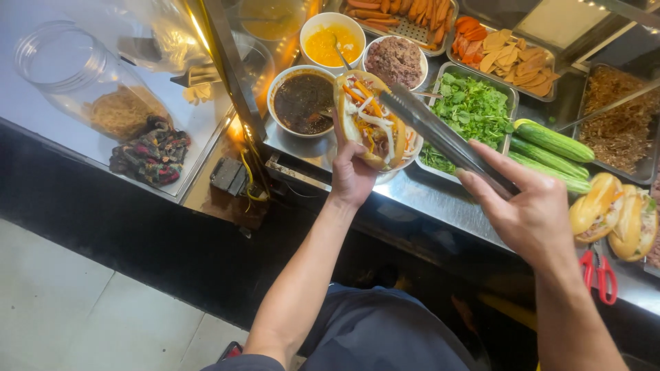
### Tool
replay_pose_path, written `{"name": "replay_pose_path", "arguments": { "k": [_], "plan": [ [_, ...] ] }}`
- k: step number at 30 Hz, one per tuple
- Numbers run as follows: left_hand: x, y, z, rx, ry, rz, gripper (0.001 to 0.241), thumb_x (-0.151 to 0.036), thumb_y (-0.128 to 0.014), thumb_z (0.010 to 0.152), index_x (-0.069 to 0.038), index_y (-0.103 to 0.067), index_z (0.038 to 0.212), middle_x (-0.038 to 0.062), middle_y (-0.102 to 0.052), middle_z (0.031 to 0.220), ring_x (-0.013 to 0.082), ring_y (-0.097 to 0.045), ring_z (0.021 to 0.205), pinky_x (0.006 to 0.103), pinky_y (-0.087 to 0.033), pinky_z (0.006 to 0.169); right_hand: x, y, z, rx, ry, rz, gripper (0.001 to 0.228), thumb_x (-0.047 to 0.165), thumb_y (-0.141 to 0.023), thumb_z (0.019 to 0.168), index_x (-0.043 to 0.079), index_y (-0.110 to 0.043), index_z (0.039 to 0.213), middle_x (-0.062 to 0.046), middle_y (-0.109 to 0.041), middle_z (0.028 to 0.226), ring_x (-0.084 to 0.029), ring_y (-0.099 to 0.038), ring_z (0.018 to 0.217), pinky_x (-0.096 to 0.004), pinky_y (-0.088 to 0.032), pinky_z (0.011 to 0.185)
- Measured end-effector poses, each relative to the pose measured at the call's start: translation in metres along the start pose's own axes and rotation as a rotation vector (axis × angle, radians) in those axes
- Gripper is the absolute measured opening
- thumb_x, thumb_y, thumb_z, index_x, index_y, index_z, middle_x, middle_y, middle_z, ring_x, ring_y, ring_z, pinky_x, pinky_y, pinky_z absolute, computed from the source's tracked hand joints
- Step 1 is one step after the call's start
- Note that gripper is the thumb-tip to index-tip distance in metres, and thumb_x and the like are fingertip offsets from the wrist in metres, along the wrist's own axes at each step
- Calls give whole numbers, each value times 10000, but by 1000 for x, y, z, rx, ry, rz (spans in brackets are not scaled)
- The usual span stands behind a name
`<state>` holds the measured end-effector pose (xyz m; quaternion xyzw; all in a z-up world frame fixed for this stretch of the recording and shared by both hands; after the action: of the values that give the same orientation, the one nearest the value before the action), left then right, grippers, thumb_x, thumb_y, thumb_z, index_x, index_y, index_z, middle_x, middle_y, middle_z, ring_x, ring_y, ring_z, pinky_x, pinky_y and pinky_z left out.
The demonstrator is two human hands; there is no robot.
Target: Assembling a Banh Mi sandwich with meat, vegetables, and sauce, then heating it in a press
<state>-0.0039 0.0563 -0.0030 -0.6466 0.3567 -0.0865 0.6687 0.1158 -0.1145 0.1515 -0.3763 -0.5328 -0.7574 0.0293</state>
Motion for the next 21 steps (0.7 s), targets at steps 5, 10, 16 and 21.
{"name": "replay_pose_path", "arguments": {
  "k": [5,10,16,21],
  "plan": [
    [7,-40,-10,-27,-48,64,966,-14,-487,767,-395,-155,1590,204,-148,1619,473,-348,1362,632,-394,1083,-3,-54,-6,-164,72,193,439,193,-780,948,149,-697,1378,-240,-736,1121,-379,-718,994,-478,-585,696],
    [35,-29,-8,32,-219,119,1112,52,-436,738,-432,20,1630,206,-39,1694,471,-246,1462,639,-394,1096,-15,-82,-9,-312,211,-11,403,211,-769,958,169,-730,1357,-188,-745,888,-385,-718,741,-450,-530,561],
    [39,-25,-9,93,-302,94,1142,89,-432,689,-405,-39,1640,143,-158,1694,427,-290,1474,632,-413,1102,-2,-87,-18,-339,236,-176,388,292,-750,960,292,-723,1347,-59,-680,763,-281,-683,645,-393,-527,527],
    [30,-10,-3,-24,-114,-31,1009,48,-478,693,-332,-267,1603,216,-361,1548,433,-548,1193,535,-550,956,-19,-80,2,-188,135,-23,416,345,-771,925,297,-725,1336,-86,-730,844,-322,-723,736,-425,-541,568]
  ]
}}
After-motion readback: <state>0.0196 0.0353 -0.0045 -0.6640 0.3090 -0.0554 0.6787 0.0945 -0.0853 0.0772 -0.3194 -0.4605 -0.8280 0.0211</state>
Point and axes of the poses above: each hand's wrist, its own z-axis towards the middle knuckle, its own y-axis out of the back of the hand, x = y × z, the point moved 2 cm from there along z, towards the middle knuckle
